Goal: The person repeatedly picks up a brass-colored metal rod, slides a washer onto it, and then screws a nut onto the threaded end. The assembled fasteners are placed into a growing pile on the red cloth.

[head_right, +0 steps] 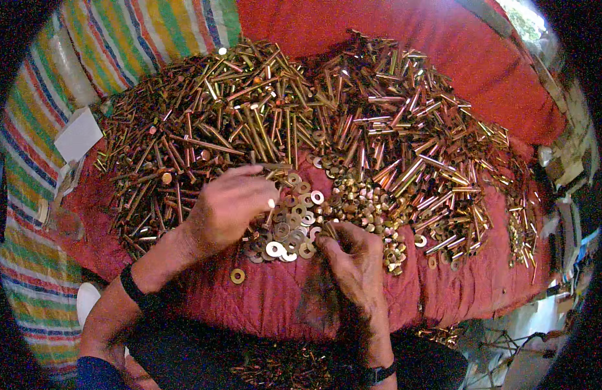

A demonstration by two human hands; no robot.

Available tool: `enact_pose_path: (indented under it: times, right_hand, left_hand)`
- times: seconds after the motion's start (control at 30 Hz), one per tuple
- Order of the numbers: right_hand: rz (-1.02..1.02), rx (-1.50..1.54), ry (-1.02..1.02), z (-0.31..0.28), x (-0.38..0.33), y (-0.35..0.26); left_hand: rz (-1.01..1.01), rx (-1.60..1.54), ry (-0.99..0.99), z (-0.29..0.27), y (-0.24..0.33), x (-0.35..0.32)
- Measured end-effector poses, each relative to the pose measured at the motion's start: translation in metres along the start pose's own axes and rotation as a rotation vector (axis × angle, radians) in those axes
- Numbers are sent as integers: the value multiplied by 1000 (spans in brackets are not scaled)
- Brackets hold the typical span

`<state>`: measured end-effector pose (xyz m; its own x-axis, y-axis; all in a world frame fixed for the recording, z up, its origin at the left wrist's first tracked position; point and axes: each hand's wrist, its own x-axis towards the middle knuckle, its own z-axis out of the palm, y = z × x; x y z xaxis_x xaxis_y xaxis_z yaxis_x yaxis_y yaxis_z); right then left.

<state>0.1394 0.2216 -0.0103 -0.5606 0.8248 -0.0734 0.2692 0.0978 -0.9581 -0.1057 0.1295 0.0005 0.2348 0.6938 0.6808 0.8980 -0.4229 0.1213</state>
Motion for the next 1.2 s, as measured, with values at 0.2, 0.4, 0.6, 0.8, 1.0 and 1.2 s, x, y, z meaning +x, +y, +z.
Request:
enact_pose_path:
  times: [0.2,0.4,0.6,0.8,1.0,1.2]
  right_hand:
    - [-5,54,14,-3,0,4]
    - [-53,-9,45,2,-12,-12]
    - [-113,-75,-127,18,-31,-13]
    - [-434,-139,-155,26,-33,2]
    - [-644,-243,-136,31,-38,-12]
    - [-343,-210,-305,5,-34,-41]
  left_hand:
    - [-289,-242,354,-16,22,31]
    - [-1167,-844,-9,-42,76,22]
    - [-1150,-873,-184,-36,104,-17]
    - [-578,-253,-31,-25,111,-41]
    - [-527,-175,-2,-25,112,-54]
    - [-796,-498,72,-31,108,-55]
